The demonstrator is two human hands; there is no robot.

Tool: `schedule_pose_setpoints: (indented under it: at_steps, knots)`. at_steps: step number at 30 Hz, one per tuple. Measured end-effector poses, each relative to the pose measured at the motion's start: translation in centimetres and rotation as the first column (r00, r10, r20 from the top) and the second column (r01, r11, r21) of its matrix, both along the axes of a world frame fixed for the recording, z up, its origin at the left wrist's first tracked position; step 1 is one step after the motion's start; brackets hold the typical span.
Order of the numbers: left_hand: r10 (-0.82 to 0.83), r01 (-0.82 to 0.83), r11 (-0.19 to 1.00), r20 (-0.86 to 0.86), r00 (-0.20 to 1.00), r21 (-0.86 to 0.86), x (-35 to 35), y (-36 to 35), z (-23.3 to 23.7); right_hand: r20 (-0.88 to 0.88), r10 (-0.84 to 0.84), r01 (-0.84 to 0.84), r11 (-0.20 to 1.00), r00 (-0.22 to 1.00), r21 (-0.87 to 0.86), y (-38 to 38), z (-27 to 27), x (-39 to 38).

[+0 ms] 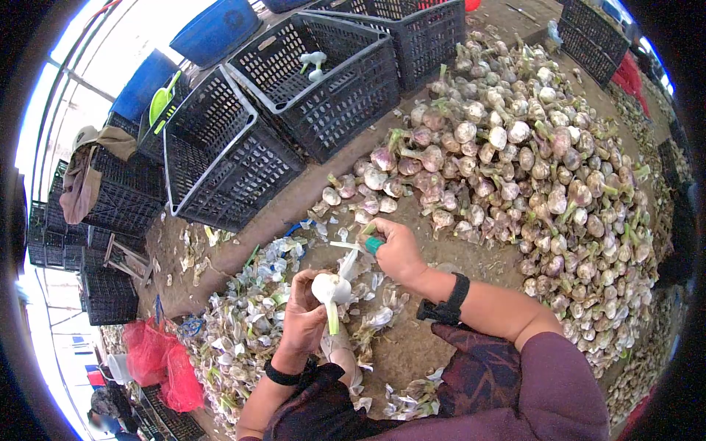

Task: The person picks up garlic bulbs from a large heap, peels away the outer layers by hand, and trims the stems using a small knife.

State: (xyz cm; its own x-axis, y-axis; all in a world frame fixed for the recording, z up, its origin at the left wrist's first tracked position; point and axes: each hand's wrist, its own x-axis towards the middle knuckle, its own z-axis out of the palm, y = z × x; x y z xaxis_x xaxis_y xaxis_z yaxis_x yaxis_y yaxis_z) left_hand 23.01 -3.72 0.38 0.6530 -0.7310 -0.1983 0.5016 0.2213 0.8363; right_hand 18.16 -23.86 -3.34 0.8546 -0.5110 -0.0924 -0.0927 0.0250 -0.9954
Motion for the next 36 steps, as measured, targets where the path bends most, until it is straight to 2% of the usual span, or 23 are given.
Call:
schedule_pose_setpoints:
  at_steps: [3,6,9,12,13,16,19,21,22,28,31,34,35,36]
  knots:
    - [0.002,-0.002,1.0,0.0,1.0,0.031,-0.1,-0.2,0.2,-0.134,-0.01,0.002,0.998,0.991,-0.062,-0.2,0.9,0.1]
    - [0.021,-0.021,1.0,-0.02,1.0,0.022,-0.1,-0.2,0.5,0.054,-0.094,0.097,0.994,0.994,-0.052,-0.1,-0.2,0.7]
    - [0.102,-0.101,0.992,-0.014,0.995,0.082,0.2,0.1,0.0,0.136,0.139,-0.101,0.961,0.981,-0.256,-0.2,4.4,-0.5]
    - [0.073,-0.082,0.984,0.063,0.995,0.161,0.3,0.1,-0.5,0.276,0.456,-0.159,0.709,0.846,-0.687,0.8,4.6,-0.9]
    - [0.068,-0.078,0.981,0.06,0.996,0.18,0.4,0.1,-0.6,0.23,0.507,-0.21,0.668,0.831,-0.714,1.0,4.9,-1.0]
    - [0.061,-0.064,0.969,0.023,0.998,0.239,0.3,0.2,-0.6,0.205,0.559,-0.213,0.591,0.803,-0.778,1.1,4.9,-0.8]
    - [0.046,-0.032,0.953,-0.04,0.998,0.301,0.2,0.4,-0.6,0.201,0.52,-0.193,0.606,0.83,-0.772,1.9,4.7,-0.7]
    - [0.006,0.012,0.937,-0.05,0.999,0.35,0.3,0.3,-0.5,0.131,0.465,-0.219,0.623,0.876,-0.751,2.3,5.0,-0.8]
    - [-0.003,0.016,0.941,-0.041,0.999,0.338,0.3,0.2,-0.2,0.093,0.436,-0.231,0.631,0.895,-0.741,2.5,5.1,-0.8]
    - [0.014,-0.013,0.964,-0.002,1.0,0.266,0.1,-0.3,0.6,0.122,0.296,-0.153,0.752,0.947,-0.641,2.6,5.0,-0.7]
    - [0.02,-0.014,0.971,-0.024,1.0,0.238,-0.1,0.0,0.6,-0.031,0.081,-0.087,0.952,0.996,-0.294,0.4,2.5,0.1]
    - [0.078,-0.065,0.979,-0.059,0.995,0.194,-0.1,-0.4,1.2,-0.205,0.245,-0.309,0.869,0.947,-0.386,-0.5,1.4,-0.4]
    - [0.084,-0.073,0.978,-0.046,0.995,0.197,0.0,-0.3,0.9,-0.253,0.243,-0.314,0.901,0.937,-0.299,-0.4,1.4,-0.4]
    - [0.089,-0.08,0.976,-0.033,0.996,0.201,0.0,-0.3,0.6,-0.144,0.268,-0.293,0.936,0.953,-0.197,-0.3,1.6,-0.5]
